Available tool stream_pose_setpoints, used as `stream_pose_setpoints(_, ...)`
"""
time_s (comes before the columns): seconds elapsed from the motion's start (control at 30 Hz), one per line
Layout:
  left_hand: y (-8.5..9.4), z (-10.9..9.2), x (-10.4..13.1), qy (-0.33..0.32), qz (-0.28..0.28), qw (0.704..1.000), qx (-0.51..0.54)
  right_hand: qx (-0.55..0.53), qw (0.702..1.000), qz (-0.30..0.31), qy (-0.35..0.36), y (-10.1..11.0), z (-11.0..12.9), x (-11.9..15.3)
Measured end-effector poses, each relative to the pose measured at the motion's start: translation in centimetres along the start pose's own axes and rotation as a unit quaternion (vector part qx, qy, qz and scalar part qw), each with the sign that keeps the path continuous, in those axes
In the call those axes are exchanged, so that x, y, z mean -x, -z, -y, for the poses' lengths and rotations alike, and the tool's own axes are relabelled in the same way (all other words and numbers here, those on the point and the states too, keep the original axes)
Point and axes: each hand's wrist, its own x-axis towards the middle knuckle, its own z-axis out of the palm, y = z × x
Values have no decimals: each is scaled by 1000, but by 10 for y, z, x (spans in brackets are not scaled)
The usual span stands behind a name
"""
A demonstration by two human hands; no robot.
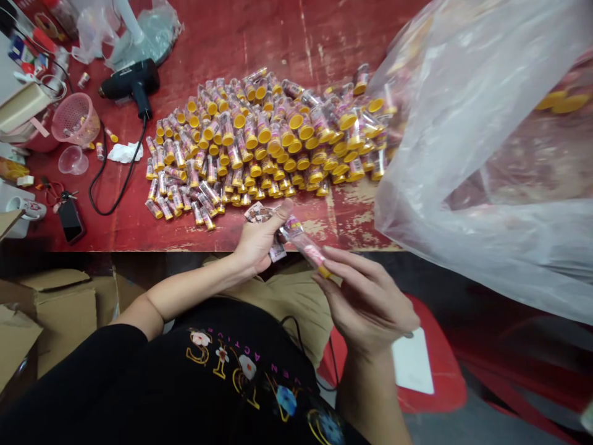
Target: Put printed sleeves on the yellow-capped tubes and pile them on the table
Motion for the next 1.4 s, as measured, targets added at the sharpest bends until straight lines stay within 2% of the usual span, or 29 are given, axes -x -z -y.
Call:
stream_pose_setpoints(0.17,-4,1,-1,-56,-14,998,-15,-72,992,-38,-101,-2,4,1)
stream_pose_setpoints(0.37,0,1,-5,-74,-20,995,-59,-26,996,-35,-72,-2,4,1)
stream_pose_setpoints(0.6,5,2,-15,-46,-32,997,-48,-132,969,-111,-177,-1,6,8)
stream_pose_setpoints(0.77,1,-1,-9,-44,-12,998,-48,-96,983,-77,-135,0,7,7)
stream_pose_setpoints(0.97,-1,0,-3,-126,-14,990,-68,-87,988,-57,-114,3,7,8)
stream_pose_setpoints(1.1,-1,0,-3,-105,-18,991,-84,-53,992,-41,-104,4,5,8)
stream_pose_setpoints(1.23,1,2,-5,-76,-4,992,-103,-8,998,-26,-63,4,6,6)
stream_pose_setpoints(1.4,0,2,-1,-73,7,993,-90,32,999,-29,-14,1,7,9)
